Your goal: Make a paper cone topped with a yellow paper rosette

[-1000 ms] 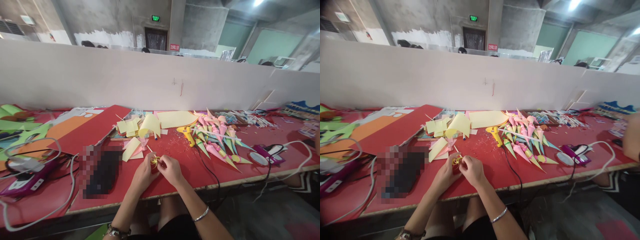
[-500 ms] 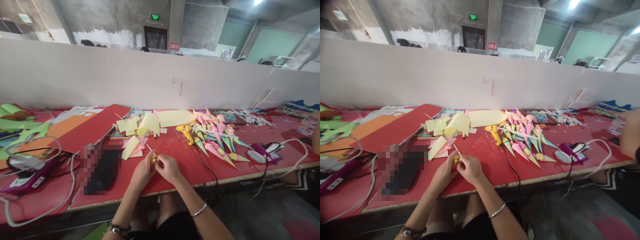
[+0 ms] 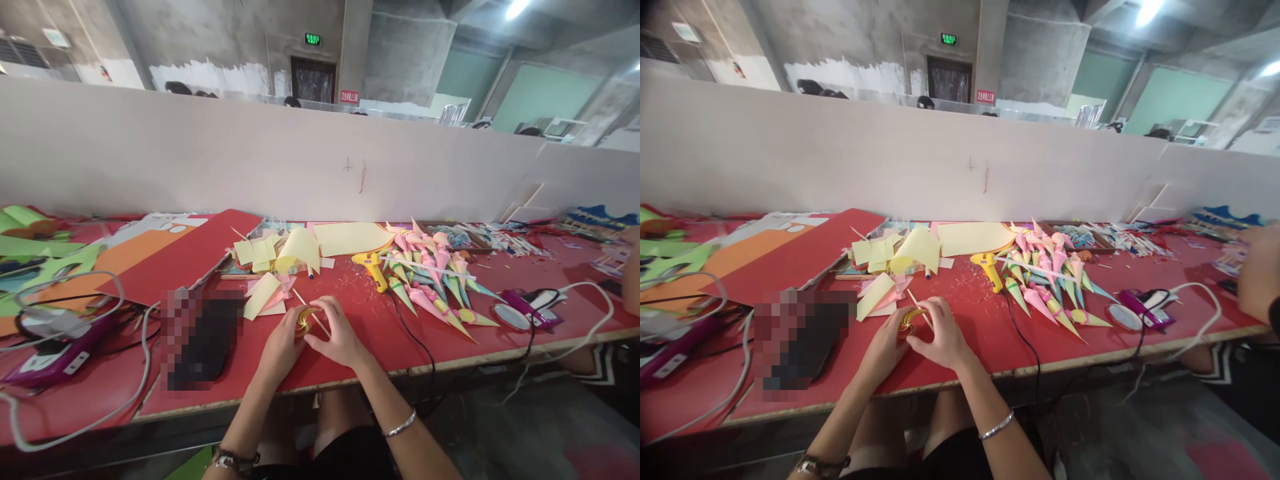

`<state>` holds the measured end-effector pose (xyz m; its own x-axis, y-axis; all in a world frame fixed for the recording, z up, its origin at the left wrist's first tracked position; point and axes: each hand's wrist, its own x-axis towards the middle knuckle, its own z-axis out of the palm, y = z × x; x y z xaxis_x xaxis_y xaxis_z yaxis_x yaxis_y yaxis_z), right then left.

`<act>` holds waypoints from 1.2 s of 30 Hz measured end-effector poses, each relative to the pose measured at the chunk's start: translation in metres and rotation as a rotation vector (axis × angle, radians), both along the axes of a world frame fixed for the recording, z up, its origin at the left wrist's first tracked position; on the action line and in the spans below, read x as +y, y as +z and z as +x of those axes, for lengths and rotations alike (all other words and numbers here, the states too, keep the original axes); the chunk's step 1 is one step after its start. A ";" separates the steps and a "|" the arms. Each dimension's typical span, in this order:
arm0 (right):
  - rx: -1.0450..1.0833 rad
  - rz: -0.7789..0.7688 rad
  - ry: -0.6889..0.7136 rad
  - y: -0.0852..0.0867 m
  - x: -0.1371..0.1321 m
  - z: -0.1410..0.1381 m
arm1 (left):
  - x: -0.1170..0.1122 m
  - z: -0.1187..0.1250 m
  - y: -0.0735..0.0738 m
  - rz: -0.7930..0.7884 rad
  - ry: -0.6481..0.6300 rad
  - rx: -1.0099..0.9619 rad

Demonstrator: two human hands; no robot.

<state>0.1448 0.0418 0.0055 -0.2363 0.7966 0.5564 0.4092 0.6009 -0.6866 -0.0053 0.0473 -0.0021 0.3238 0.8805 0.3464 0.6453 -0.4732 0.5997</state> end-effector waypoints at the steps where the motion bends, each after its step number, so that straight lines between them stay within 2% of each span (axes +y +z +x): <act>1: -0.006 -0.018 0.017 -0.001 0.000 0.000 | 0.000 0.000 -0.001 -0.012 0.012 -0.003; 5: -0.028 -0.122 0.073 -0.005 0.000 0.001 | 0.001 0.000 -0.002 -0.051 0.054 -0.020; 9: -0.013 -0.164 0.084 -0.005 -0.001 0.000 | 0.000 0.001 0.000 -0.040 0.016 -0.066; 16: 0.021 -0.134 0.110 0.000 -0.002 0.000 | -0.003 0.001 0.002 -0.052 -0.071 -0.092; 20: 0.010 -0.095 0.109 0.002 -0.004 0.001 | -0.002 0.001 0.001 -0.077 -0.064 -0.094; 25: -0.102 -0.095 0.056 -0.004 -0.004 0.003 | -0.004 0.003 0.005 -0.115 -0.030 -0.033; 30: -0.117 -0.102 0.110 -0.007 -0.004 0.004 | -0.005 0.004 0.009 -0.110 -0.054 -0.058; 36: -0.079 -0.100 0.151 -0.003 -0.007 0.002 | -0.003 0.003 0.006 -0.109 -0.051 -0.104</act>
